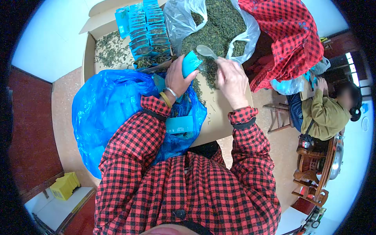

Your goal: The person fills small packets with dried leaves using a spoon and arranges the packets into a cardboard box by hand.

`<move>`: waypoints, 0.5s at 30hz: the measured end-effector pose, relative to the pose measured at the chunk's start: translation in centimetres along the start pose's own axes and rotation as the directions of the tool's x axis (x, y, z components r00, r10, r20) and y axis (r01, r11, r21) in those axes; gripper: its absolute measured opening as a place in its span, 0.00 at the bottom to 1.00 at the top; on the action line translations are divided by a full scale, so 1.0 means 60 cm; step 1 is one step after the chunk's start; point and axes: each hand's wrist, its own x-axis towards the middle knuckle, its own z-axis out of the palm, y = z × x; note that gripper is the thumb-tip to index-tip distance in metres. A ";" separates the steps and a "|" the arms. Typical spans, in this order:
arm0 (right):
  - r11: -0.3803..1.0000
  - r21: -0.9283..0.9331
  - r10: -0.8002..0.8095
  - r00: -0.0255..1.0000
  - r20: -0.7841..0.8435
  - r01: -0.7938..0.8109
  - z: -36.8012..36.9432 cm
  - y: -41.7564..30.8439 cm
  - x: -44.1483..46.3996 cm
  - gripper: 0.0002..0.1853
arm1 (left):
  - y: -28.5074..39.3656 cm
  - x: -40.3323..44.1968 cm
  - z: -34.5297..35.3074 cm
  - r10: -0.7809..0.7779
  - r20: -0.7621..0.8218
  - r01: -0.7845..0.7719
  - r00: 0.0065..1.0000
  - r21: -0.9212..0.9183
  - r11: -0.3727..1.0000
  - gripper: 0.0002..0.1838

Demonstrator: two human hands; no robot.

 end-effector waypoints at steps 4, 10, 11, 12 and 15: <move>0.841 0.091 0.473 0.807 0.354 -0.533 0.026 0.023 -0.021 0.08 | -0.001 0.000 0.002 0.002 0.000 -0.002 1.000 -0.008 1.000 0.42; 0.396 0.448 0.630 0.592 0.502 -0.802 0.148 0.083 -0.038 0.10 | -0.001 0.002 0.002 0.011 0.004 -0.011 1.000 -0.018 1.000 0.41; 0.307 0.475 0.679 0.540 0.498 -0.825 0.159 0.077 -0.021 0.10 | 0.000 0.001 0.002 0.009 0.005 -0.009 1.000 -0.022 1.000 0.41; 0.216 0.502 0.722 0.483 0.495 -0.838 0.171 0.073 -0.008 0.10 | 0.000 0.002 0.001 0.009 0.006 -0.009 1.000 -0.025 1.000 0.41; 0.374 0.518 0.710 0.597 0.373 -0.769 0.206 0.075 0.021 0.10 | 0.001 0.003 0.000 0.004 0.016 -0.004 1.000 -0.023 1.000 0.41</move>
